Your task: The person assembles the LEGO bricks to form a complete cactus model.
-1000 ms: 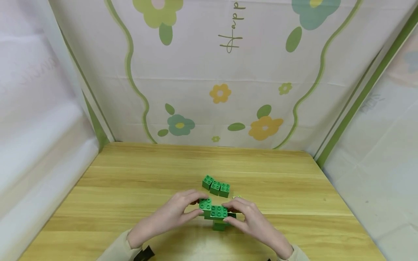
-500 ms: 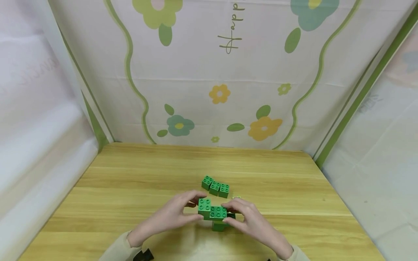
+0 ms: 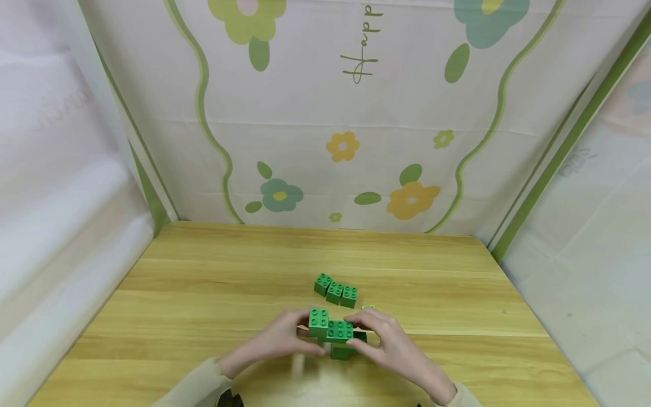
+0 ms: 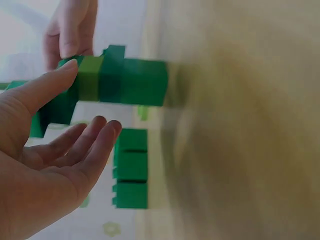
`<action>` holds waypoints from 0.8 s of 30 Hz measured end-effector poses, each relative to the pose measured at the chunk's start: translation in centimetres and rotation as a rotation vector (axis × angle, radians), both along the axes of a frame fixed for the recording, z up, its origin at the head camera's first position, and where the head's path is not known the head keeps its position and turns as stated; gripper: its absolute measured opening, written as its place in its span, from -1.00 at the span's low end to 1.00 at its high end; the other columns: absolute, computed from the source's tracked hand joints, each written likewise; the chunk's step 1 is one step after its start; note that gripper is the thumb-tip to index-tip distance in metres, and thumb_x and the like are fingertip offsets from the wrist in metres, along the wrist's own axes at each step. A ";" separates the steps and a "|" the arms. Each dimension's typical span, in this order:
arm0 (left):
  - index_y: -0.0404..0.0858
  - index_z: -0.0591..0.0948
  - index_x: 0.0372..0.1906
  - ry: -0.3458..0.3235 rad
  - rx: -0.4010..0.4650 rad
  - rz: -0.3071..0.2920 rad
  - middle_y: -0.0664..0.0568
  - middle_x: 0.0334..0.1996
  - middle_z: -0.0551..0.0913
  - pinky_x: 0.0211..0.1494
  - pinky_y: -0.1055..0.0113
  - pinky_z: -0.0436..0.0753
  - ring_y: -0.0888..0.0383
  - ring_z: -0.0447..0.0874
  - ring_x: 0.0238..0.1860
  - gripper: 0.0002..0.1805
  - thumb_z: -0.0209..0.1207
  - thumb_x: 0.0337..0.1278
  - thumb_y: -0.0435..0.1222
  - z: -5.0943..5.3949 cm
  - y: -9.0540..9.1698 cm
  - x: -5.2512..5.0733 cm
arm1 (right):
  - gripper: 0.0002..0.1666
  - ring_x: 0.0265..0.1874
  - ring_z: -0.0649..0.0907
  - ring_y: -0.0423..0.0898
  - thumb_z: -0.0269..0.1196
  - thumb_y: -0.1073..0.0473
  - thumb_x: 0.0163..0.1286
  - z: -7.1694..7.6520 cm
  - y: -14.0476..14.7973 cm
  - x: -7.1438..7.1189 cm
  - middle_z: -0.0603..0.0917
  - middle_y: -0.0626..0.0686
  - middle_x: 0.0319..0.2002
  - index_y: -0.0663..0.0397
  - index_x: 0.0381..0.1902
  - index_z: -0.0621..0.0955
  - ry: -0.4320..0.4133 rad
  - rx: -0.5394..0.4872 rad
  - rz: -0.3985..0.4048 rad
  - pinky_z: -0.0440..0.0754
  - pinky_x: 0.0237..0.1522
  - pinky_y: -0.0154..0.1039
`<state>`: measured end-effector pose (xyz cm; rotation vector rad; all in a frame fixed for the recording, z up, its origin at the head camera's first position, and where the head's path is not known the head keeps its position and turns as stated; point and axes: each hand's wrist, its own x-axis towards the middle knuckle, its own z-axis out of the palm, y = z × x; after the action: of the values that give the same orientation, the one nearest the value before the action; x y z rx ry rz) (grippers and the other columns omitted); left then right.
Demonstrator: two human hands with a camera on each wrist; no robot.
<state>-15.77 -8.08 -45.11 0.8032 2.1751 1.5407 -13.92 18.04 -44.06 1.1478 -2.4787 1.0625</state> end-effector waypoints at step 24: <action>-0.20 0.66 0.01 -0.049 0.002 0.120 -0.04 -0.06 0.76 -0.06 0.49 0.66 0.34 0.67 -0.12 -0.56 0.48 -0.04 -0.21 -1.2 1.8 0.4 | -0.69 -0.13 0.74 -0.05 0.33 0.18 0.34 0.6 0.8 -0.3 0.73 0.01 -0.06 0.09 0.03 0.64 0.007 -0.013 -0.084 0.78 -0.09 -0.21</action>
<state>-15.35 -6.29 -46.30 0.6383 2.2228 1.6017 -14.26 18.86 -43.43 1.0321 -2.4875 1.0485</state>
